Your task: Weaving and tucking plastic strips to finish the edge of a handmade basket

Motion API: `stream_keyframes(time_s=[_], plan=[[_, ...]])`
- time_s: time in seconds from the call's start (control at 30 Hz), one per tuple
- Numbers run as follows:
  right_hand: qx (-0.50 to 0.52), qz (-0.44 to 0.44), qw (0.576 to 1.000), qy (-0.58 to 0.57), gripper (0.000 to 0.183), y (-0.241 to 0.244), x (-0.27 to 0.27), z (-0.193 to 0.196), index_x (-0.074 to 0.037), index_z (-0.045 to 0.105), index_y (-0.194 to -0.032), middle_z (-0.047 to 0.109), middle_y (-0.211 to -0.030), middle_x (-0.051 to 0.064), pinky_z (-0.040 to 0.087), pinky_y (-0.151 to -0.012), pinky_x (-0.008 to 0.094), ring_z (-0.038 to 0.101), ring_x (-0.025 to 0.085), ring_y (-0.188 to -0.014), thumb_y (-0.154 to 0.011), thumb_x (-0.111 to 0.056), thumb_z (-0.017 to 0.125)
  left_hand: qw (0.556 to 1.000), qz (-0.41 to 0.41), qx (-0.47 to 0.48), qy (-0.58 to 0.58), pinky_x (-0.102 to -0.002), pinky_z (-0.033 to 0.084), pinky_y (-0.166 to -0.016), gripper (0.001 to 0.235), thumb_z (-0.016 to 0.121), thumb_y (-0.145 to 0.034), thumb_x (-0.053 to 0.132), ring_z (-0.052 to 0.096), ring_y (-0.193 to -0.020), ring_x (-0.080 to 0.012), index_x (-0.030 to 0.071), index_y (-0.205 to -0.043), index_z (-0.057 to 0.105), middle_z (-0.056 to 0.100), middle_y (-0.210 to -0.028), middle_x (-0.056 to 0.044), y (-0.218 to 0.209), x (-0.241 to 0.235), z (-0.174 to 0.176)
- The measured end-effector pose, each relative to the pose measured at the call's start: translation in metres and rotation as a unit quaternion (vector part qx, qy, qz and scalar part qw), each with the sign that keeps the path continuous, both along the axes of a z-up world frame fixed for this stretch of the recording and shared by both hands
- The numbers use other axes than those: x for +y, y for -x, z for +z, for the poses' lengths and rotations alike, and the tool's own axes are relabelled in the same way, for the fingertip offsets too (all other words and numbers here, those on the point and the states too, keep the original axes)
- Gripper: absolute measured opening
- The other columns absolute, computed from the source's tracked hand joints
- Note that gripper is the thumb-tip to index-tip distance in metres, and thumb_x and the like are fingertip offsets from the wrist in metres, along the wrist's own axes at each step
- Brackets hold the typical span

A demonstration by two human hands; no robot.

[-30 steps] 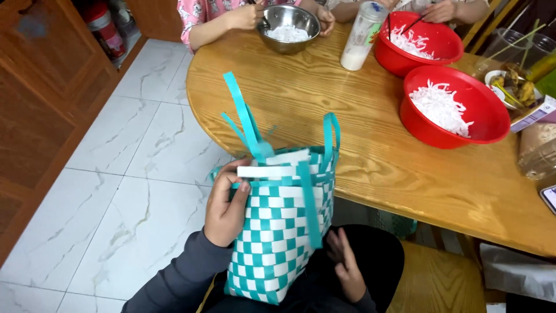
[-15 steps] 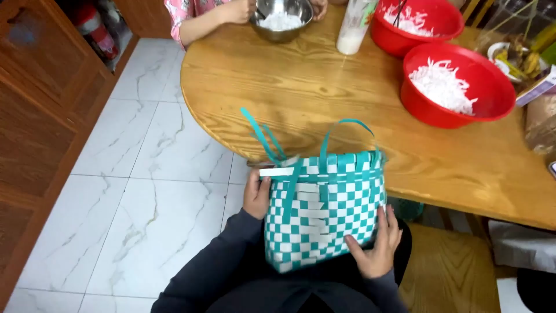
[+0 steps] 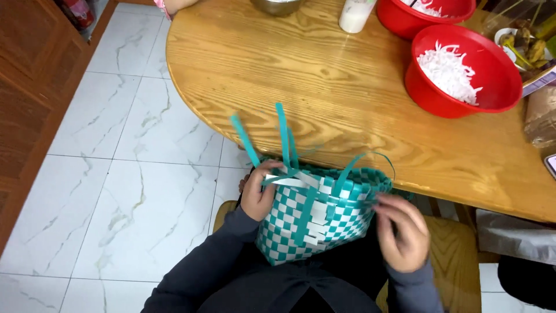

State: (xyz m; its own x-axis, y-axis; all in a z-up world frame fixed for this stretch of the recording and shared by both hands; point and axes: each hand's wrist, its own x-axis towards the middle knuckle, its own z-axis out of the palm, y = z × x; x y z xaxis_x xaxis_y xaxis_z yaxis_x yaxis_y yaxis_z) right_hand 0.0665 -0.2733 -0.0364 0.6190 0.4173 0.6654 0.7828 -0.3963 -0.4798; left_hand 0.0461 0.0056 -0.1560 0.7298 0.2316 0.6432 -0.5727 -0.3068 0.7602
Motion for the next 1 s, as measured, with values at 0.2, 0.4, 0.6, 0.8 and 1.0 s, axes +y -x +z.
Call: stream_keyframes(time_s=[0.2, 0.4, 0.6, 0.8, 1.0], plan=[[0.026, 0.072, 0.959, 0.272, 0.014, -0.108, 0.078, -0.032, -0.017, 0.07, -0.09, 0.07, -0.089, 0.008, 0.053, -0.075, 0.048, 0.065, 0.033, -0.085, -0.079, -0.016, 0.062, 0.995, 0.068, 0.037, -0.064, -0.053, 0.039, -0.099, 0.012, 0.042, -0.097, 0.005, 0.051, -0.117, -0.0371, 0.009, -0.087, 0.048, 0.059, -0.113, -0.01, -0.01, -0.002, -0.007], [0.116, 0.233, 0.839, 0.479, 0.027, -0.164, 0.109, -0.057, -0.023, 0.074, -0.102, 0.072, -0.102, 0.007, 0.046, -0.092, 0.05, 0.065, 0.033, -0.098, -0.078, -0.033, 0.065, 0.99, 0.104, 0.014, -0.091, -0.053, 0.047, -0.086, 0.013, 0.042, -0.094, 0.004, 0.06, -0.102, -0.039, 0.005, -0.084, 0.05, 0.061, -0.109, -0.015, -0.021, -0.003, -0.011], [0.448, 0.334, 0.741, 0.373, 0.035, -0.213, 0.122, -0.117, -0.015, 0.068, -0.118, 0.073, -0.101, 0.004, 0.053, -0.086, 0.032, 0.066, 0.017, -0.095, -0.083, -0.017, 0.066, 0.983, 0.162, -0.007, -0.09, -0.041, 0.052, -0.07, 0.03, 0.041, -0.096, 0.004, 0.06, -0.065, -0.0248, 0.004, -0.066, 0.038, 0.055, -0.072, -0.018, -0.013, -0.012, 0.051], [0.405, 0.291, 0.801, 0.331, 0.017, -0.186, 0.116, -0.117, -0.018, 0.061, -0.105, 0.073, -0.096, -0.004, 0.05, -0.081, 0.029, 0.066, 0.015, -0.09, -0.088, -0.019, 0.058, 0.989, 0.11, 0.018, -0.098, -0.043, 0.046, -0.08, 0.018, 0.038, -0.096, 0.01, 0.058, -0.091, -0.0335, 0.011, -0.079, 0.045, 0.06, -0.102, -0.01, -0.025, 0.001, -0.008], [0.065, 0.221, 0.913, 0.338, 0.019, -0.178, 0.115, -0.074, -0.017, 0.058, -0.09, 0.066, -0.076, 0.004, 0.05, -0.07, 0.044, 0.064, 0.03, -0.078, -0.078, -0.029, 0.065, 0.986, 0.109, 0.021, -0.125, -0.046, 0.045, -0.082, 0.016, 0.041, -0.093, 0.006, 0.057, -0.096, -0.0352, 0.01, -0.077, 0.041, 0.058, -0.105, -0.011, -0.03, 0.008, -0.035]])
